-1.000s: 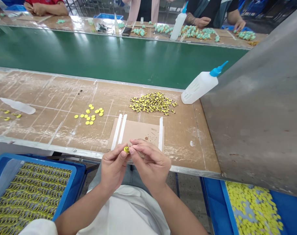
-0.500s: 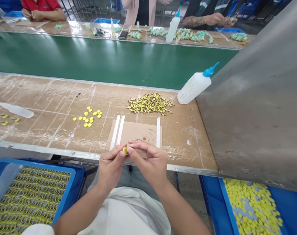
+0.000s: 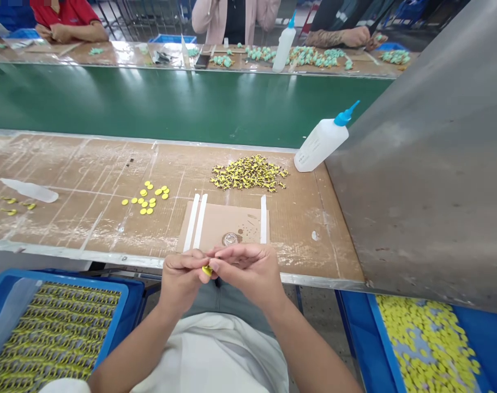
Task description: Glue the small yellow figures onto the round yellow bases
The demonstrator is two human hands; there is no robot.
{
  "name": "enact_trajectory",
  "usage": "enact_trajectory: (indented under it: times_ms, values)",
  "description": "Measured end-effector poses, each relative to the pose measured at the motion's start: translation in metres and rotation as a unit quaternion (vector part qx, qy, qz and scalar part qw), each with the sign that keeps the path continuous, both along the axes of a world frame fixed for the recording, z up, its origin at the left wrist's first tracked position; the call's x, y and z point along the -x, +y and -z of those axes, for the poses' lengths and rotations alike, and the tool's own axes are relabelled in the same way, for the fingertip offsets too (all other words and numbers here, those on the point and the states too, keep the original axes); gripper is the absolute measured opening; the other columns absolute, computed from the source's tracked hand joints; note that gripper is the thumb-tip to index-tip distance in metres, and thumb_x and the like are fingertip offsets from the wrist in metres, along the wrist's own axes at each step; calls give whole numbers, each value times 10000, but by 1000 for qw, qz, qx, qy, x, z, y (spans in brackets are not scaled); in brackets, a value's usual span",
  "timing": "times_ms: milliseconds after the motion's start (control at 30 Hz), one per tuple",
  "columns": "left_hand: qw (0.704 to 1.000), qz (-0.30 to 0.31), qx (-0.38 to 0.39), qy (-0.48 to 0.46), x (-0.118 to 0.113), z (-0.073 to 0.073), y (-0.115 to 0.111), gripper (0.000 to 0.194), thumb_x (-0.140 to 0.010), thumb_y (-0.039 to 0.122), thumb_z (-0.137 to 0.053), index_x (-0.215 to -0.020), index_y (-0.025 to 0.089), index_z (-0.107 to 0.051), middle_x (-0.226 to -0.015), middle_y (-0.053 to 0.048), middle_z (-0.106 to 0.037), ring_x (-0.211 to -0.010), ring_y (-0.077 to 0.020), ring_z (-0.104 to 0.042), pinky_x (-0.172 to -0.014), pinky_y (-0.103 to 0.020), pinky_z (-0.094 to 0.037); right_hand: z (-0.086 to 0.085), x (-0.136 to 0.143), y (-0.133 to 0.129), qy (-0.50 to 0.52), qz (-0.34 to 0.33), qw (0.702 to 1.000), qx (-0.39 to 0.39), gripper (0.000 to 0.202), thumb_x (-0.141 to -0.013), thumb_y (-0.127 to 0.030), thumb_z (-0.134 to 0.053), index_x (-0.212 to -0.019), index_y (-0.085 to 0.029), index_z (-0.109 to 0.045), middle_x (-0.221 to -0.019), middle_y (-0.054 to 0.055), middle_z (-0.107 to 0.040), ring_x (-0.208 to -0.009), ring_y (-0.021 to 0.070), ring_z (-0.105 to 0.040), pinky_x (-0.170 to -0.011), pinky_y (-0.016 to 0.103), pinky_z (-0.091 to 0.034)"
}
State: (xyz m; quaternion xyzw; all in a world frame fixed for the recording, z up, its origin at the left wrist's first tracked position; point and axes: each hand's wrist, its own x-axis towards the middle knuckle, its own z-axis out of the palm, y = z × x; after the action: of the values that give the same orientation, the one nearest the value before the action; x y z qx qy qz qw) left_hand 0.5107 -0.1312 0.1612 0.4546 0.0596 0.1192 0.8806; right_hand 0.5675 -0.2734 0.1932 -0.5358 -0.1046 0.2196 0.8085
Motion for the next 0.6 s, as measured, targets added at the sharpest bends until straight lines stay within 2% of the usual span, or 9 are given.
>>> enact_trajectory:
  times_ms: [167, 267, 367, 467, 600]
  values:
    - [997, 7, -17, -73, -3, 1, 7, 261, -505, 280, -993, -690, 265, -809, -601, 12, -706, -575, -110, -687, -749, -284, -634, -1, 4, 3, 32, -64, 995, -63, 116, -737, -183, -891, -802, -245, -818, -906, 84, -790, -847, 232, -777, -754, 281, -654]
    - [994, 1, -24, -108, -3, 4, 10, 260, -518, 284, -985, -703, 267, -804, -601, 17, -700, -562, -113, -671, -711, -305, -629, 0, 6, 5, 30, -71, 995, -57, 120, -723, -215, -909, -790, -243, -814, -911, 87, -789, -877, 260, -774, -932, 419, -616]
    - [991, 9, -35, -125, -2, 6, 12, 240, -558, 240, -973, -728, 266, -805, -604, 14, -692, -560, -118, -664, -619, -273, -605, 1, 5, 4, 12, -76, 996, -43, 133, -711, -262, -926, -770, -248, -808, -880, 79, -789, -846, 264, -778, -1140, 541, -439]
    - [993, 9, -43, -107, -1, 5, 13, 225, -574, 216, -967, -724, 254, -803, -602, 11, -678, -567, -122, -666, -537, -224, -574, 3, 3, 3, -12, -70, 997, -30, 119, -727, -256, -914, -774, -263, -804, -822, 53, -786, -825, 259, -780, -1221, 564, -302]
    - [995, 4, -48, -93, 1, 3, 14, 232, -555, 221, -973, -702, 239, -795, -608, 12, -681, -575, -122, -673, -549, -222, -591, 5, 1, 4, -19, -73, 997, -24, 123, -717, -238, -907, -756, -261, -792, -813, 37, -786, -843, 261, -780, -1217, 552, -316]
